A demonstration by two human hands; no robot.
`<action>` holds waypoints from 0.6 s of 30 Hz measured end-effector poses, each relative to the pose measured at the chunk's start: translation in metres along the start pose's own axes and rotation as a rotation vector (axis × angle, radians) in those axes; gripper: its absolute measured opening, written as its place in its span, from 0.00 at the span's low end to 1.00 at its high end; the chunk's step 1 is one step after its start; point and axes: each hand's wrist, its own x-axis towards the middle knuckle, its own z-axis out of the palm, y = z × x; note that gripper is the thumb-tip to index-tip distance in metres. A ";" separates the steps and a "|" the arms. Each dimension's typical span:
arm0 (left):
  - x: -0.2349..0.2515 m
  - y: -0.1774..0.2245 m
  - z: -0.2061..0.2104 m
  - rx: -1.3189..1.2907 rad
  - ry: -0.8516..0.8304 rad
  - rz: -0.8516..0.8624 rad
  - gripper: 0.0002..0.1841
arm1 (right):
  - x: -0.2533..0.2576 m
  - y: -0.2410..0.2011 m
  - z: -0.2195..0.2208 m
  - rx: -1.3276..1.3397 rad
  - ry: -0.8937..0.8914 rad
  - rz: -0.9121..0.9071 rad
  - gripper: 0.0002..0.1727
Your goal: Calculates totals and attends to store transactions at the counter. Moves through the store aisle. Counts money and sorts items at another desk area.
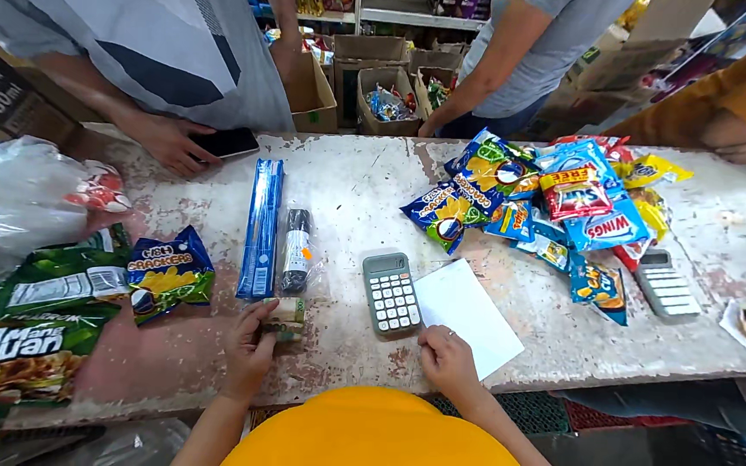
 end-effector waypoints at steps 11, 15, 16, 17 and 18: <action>0.004 0.001 0.001 0.063 -0.011 0.005 0.16 | -0.006 0.007 0.015 -0.019 0.016 -0.064 0.12; 0.004 0.002 0.002 0.036 -0.002 -0.017 0.23 | -0.006 0.008 0.015 -0.014 0.036 -0.070 0.12; 0.004 0.002 0.002 0.030 -0.004 -0.033 0.25 | -0.005 0.008 0.014 0.029 0.033 -0.044 0.12; 0.004 0.001 0.002 0.028 -0.008 -0.044 0.27 | -0.003 0.008 0.011 0.105 0.017 0.007 0.12; 0.005 0.001 0.002 0.031 -0.014 -0.051 0.28 | 0.001 0.008 0.008 0.207 -0.002 0.071 0.12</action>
